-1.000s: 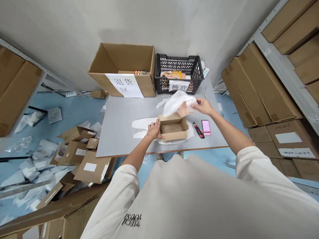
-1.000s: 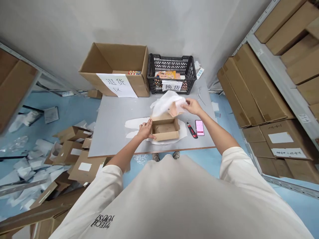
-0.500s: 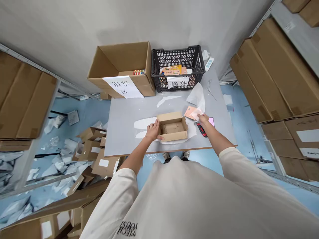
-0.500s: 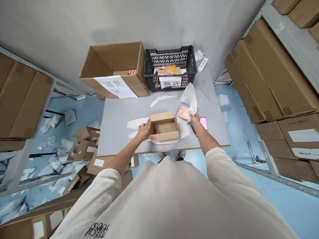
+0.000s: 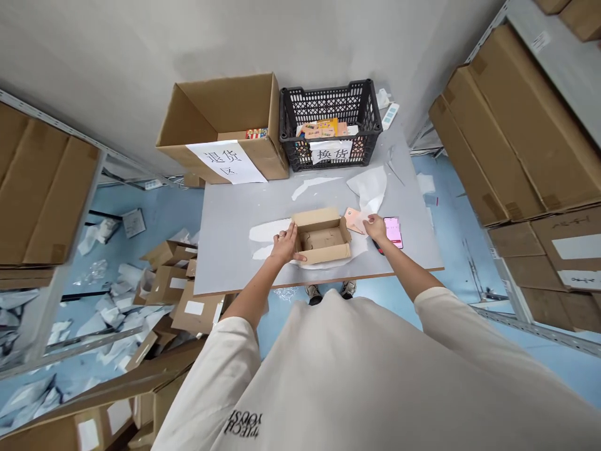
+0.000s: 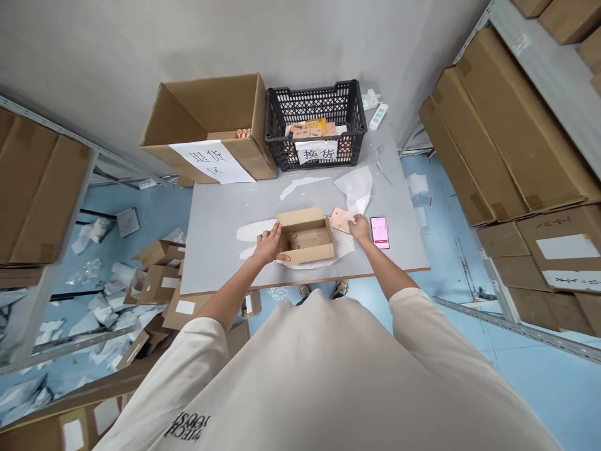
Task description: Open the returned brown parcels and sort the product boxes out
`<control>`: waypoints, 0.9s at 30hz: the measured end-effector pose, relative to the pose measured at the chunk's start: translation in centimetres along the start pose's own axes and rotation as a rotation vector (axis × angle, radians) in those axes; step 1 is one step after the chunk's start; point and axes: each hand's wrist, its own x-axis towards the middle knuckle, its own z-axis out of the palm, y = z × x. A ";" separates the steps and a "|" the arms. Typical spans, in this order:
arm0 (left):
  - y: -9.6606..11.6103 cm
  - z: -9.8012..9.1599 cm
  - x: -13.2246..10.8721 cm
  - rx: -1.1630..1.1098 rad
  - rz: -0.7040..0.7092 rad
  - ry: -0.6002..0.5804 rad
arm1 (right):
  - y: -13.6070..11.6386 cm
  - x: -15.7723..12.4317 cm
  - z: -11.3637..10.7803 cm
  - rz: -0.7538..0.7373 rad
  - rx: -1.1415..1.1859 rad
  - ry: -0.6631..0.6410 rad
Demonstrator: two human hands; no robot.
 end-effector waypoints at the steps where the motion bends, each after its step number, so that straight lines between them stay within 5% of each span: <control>1: 0.0 0.0 0.0 -0.016 0.004 0.005 | -0.4 -0.7 0.0 -0.077 0.049 -0.074; 6: 0.1 0.3 -1.1 -0.113 0.021 0.102 | -2.4 -3.6 0.2 -0.304 0.184 -0.297; 12: 0.3 2.4 -4.1 -0.401 -0.139 0.358 | -3.3 -4.9 0.6 -0.268 0.151 -0.351; 17: 0.1 3.6 -5.9 -0.551 0.161 0.294 | -3.4 -5.1 1.1 -0.273 0.182 -0.436; 21: 0.5 3.9 -5.1 -0.484 0.164 0.239 | -3.9 -5.4 1.0 -0.281 0.150 -0.455; 27: 2.1 3.9 -2.3 -0.570 -0.016 0.332 | -4.6 -7.1 0.4 -0.211 0.120 -0.426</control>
